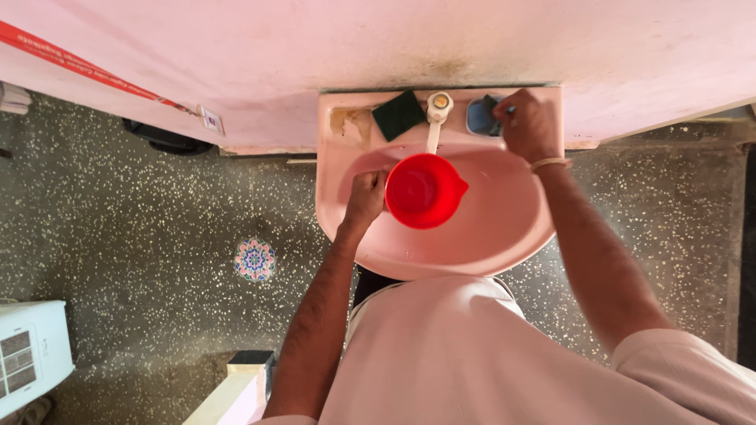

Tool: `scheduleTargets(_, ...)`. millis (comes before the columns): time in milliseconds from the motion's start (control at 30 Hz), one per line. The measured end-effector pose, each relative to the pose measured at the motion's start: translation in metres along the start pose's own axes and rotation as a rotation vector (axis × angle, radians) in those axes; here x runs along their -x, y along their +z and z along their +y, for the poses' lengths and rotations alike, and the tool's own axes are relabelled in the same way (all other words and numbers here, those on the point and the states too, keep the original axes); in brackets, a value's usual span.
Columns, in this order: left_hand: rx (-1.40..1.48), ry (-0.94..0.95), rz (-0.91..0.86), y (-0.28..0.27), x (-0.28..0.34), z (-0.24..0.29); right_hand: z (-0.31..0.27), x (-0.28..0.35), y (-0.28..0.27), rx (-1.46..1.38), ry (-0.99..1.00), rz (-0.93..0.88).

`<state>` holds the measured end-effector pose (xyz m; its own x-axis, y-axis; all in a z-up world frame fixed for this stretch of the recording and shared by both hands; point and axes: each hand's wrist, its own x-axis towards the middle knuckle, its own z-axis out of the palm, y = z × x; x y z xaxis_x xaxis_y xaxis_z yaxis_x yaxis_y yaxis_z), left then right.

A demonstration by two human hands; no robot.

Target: The person scrubs a red plastic pitcher with a green sponge in a pink sink. They repeatedly rub the exterior and interior surfaces, rinse the pitcher under running water, and continue scrubbing until the end of the clip.

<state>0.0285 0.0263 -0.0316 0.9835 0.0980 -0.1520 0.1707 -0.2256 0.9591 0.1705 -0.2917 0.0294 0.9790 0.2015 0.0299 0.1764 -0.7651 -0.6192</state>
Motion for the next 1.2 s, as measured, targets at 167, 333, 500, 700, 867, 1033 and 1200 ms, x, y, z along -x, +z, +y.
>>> scheduleTargets(167,-0.045,0.049,0.006,0.0,-0.005,0.0,0.017,0.002,-0.023,0.011,-0.13,-0.031)
scheduleTargets(333,-0.073,0.078,-0.008,0.003,-0.007,0.005,0.009,0.011,-0.007,0.015,-0.184,-0.13)
scheduleTargets(500,-0.079,0.074,-0.013,0.003,-0.007,0.008,-0.015,0.016,0.008,0.181,-0.069,-0.119)
scheduleTargets(700,-0.077,0.079,-0.006,0.004,-0.005,0.009,-0.001,0.004,0.023,0.176,-0.089,-0.081)
scheduleTargets(867,-0.082,0.096,0.035,0.007,-0.005,0.01,0.043,-0.001,0.029,-0.32,0.161,-0.098)
scheduleTargets(1033,-0.048,0.031,0.032,0.008,-0.004,0.01,0.057,0.018,0.02,-1.183,0.204,-0.094)
scheduleTargets(1200,-0.037,0.037,0.013,0.007,-0.003,0.012,0.02,0.035,-0.007,-1.631,0.302,-0.116)
